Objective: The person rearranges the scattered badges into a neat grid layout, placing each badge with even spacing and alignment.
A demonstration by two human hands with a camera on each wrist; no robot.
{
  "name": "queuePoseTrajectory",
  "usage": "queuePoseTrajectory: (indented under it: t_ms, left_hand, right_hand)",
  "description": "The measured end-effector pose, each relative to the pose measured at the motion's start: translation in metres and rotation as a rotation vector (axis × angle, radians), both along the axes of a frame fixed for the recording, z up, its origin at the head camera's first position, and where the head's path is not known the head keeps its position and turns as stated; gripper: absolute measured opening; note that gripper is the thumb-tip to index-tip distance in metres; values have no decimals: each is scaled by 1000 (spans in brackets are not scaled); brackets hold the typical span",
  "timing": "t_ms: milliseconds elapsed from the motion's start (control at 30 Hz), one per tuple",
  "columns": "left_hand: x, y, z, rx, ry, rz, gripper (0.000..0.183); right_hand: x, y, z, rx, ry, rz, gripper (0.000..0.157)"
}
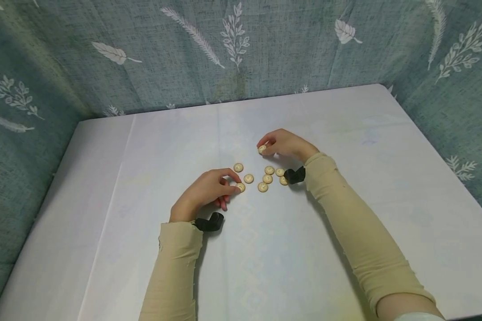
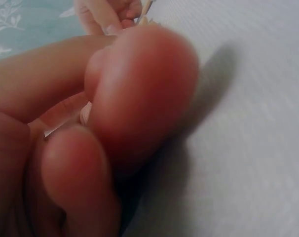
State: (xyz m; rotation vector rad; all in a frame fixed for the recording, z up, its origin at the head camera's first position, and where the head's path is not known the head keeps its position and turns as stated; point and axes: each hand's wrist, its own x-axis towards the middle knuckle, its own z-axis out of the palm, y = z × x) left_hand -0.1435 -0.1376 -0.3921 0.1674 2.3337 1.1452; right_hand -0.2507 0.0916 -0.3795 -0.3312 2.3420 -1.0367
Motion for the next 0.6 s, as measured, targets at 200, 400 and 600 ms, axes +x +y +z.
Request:
queuePoseTrajectory:
  t_ms: [200, 400, 600]
  left_hand:
    - [-1, -2, -3, 11, -4, -5, 16]
    - [-1, -3, -5, 18, 1, -6, 16]
    - [0, -4, -5, 16, 5, -5, 16]
  right_hand:
    - [-2, -11, 2, 41, 47, 68, 27]
    - [-2, -29, 0, 66, 72, 79, 25]
    - [-2, -44, -2, 61, 96, 59, 25]
